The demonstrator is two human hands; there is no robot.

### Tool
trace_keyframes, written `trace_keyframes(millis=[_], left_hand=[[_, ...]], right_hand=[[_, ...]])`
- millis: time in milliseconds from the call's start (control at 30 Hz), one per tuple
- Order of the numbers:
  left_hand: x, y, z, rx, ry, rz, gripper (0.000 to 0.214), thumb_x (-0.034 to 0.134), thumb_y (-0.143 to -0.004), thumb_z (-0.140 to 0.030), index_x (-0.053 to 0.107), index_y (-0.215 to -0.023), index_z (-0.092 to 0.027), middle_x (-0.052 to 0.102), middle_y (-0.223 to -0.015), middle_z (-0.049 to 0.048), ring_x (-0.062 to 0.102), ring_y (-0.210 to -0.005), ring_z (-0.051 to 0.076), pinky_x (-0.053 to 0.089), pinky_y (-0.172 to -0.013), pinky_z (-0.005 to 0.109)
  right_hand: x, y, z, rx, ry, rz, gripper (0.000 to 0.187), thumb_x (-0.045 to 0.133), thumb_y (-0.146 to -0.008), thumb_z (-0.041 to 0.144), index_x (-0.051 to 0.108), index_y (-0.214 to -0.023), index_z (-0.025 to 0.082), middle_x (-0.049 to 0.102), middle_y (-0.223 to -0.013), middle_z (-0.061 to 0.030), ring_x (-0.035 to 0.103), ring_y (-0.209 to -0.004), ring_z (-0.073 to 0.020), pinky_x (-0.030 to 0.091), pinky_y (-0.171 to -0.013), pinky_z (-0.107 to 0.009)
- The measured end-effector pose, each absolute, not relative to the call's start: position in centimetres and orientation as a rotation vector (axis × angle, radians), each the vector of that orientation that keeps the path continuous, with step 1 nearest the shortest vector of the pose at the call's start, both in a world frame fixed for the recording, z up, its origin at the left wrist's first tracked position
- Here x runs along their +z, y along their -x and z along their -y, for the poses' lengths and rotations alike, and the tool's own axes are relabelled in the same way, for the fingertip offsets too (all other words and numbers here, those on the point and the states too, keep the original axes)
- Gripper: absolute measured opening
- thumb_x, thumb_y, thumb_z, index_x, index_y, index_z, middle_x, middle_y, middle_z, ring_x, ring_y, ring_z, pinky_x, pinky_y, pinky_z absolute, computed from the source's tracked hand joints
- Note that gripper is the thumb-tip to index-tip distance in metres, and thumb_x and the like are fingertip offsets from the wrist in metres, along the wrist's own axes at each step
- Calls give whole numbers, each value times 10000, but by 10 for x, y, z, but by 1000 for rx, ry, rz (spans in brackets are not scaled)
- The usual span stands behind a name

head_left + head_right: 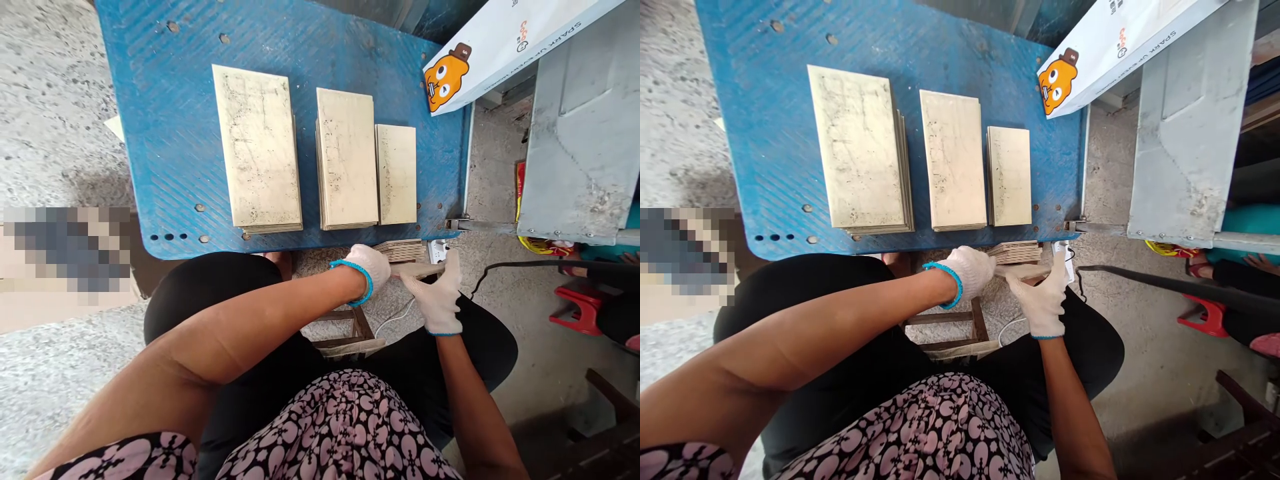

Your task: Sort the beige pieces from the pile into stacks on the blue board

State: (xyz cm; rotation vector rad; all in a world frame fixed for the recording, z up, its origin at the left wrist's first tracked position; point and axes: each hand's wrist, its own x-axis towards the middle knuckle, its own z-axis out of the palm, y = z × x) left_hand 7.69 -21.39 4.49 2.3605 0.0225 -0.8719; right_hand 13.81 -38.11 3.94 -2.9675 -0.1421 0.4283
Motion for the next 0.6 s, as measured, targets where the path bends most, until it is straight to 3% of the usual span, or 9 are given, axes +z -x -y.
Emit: trace_keyframes(millis=[133, 267, 367, 467, 600], left_hand=[[39, -75, 226, -771, -2331, -6, 375, 487, -905, -121, 620, -1253, -73, 713, -1038, 235, 700, -1004, 375, 558, -795, 500], [40, -79, 226, -813, -2229, -25, 317, 533, -890, -252, 673, -1163, -175, 724, -1009, 165, 704, -981, 357, 557, -774, 466], [46, -83, 214, -766, -2178, -110, 339, 491, -902, -350, 695, -1133, -208, 730, -998, 146, 711, -944, 328, 546, -743, 405], [50, -89, 199, -704, -2081, -248, 427, 405, -930, -428, 736, -1048, -186, 739, -912, 133, 709, -854, 270, 513, -707, 333], [50, -97, 183, -663, -1949, -403, 422, 439, -906, -400, 754, -876, -120, 697, -721, 101, 645, -709, 195, 441, -619, 269]], right_hand=[[53, -139, 389, 387, 2742, 422, 1191, 802, -572, 577, 236, -1566, 248, 363, -1548, -137, 455, -1351, -380, 437, -1091, -518], [55, -142, 388, 386, 2547, 494, 1150, 794, -616, 550, 228, -1566, 239, 306, -1588, -125, 402, -1411, -338, 402, -1136, -484], [51, -145, 385, 431, 2312, 455, 1173, 777, -666, 538, 117, -1585, 227, 258, -1611, -153, 380, -1436, -308, 388, -1141, -479], [40, -146, 386, 506, 2184, 372, 1222, 761, -695, 544, 1, -1592, 211, 238, -1616, -198, 337, -1465, -306, 357, -1145, -514], [17, -140, 391, 632, 2251, 300, 1352, 790, -626, 602, -56, -1593, 180, 180, -1628, -232, 297, -1482, -318, 315, -1160, -517]])
